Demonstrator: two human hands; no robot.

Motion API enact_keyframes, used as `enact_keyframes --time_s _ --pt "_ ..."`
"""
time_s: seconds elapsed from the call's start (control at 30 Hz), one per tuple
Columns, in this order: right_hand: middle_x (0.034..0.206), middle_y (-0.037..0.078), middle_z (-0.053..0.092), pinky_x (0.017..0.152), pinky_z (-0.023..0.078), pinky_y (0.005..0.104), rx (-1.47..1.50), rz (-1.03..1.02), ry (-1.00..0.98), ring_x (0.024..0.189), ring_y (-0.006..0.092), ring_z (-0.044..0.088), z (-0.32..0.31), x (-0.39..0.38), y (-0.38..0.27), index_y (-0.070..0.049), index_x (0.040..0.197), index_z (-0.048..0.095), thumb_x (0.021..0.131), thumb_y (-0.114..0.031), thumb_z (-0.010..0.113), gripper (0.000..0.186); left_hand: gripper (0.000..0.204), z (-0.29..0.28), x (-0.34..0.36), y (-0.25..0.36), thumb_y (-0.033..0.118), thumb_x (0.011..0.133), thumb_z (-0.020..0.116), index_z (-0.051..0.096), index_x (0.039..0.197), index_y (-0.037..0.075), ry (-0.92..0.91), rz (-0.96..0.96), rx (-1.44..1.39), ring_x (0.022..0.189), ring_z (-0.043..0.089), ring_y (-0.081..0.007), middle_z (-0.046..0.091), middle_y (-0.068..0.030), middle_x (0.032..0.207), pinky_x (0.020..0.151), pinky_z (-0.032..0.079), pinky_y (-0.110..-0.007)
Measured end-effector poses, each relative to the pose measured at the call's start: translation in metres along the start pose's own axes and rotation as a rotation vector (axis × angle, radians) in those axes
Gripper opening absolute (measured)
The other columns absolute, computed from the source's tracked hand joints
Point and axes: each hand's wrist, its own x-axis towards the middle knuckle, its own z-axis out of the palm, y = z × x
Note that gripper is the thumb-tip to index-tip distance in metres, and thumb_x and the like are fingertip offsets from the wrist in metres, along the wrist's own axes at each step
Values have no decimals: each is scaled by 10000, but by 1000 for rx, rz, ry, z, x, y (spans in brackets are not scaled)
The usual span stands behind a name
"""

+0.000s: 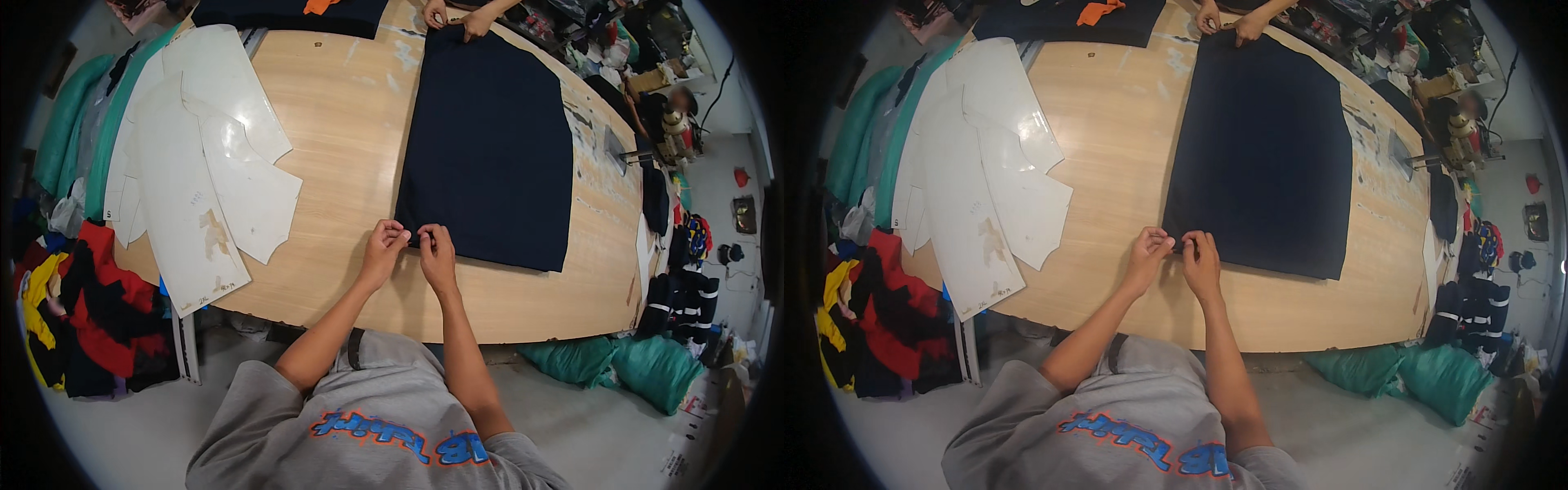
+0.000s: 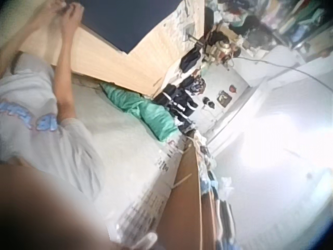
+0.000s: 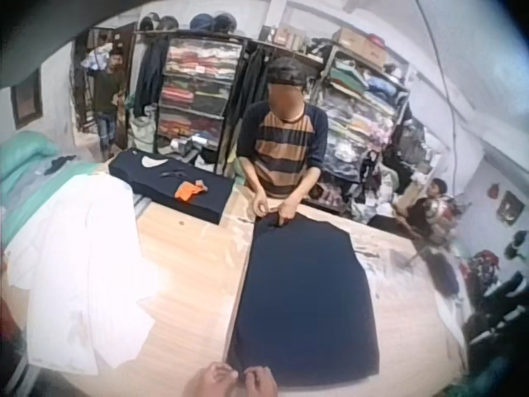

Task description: The person folds a dark fabric bundle, wraps it with a white strip, and writes on the strip with a red marker. The person then gathers cut fabric scraps and places them into a green sack. The person also handles a large flat piece of dark fabric on the table.

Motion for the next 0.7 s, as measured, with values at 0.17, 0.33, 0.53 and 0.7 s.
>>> enact_keyframes --time_s 0.17,0.33,0.53,0.7 --pt "940 64 594 668 480 329 -8 54 -39 716 168 566 -8 -3 -8 -68 1055 707 1001 -168 723 115 239 4 -4 7 76 1034 722 571 1212 23 -5 -1 -7 937 689 -136 706 -80 1004 847 552 -282" --pt "926 57 600 672 480 329 4 54 -47 725 171 575 -8 -1 -5 -65 1029 720 999 -169 731 109 242 3 -5 5 72 1030 728 575 1209 19 11 -9 21 917 684 -129 703 -71 997 827 547 -277" --pt "958 65 649 736 504 330 107 95 -27 802 191 622 -8 1 0 -51 1043 728 1004 -168 728 123 227 7 -4 6 79 1029 733 585 1191 20 39 9 7 905 676 -115 682 -47 980 808 541 -253" --pt "991 62 671 764 508 327 138 139 -33 824 184 627 -9 3 4 -46 1045 724 1013 -176 718 135 211 9 -5 9 84 1031 735 592 1174 24 34 8 20 907 664 -103 668 -42 988 816 539 -250"
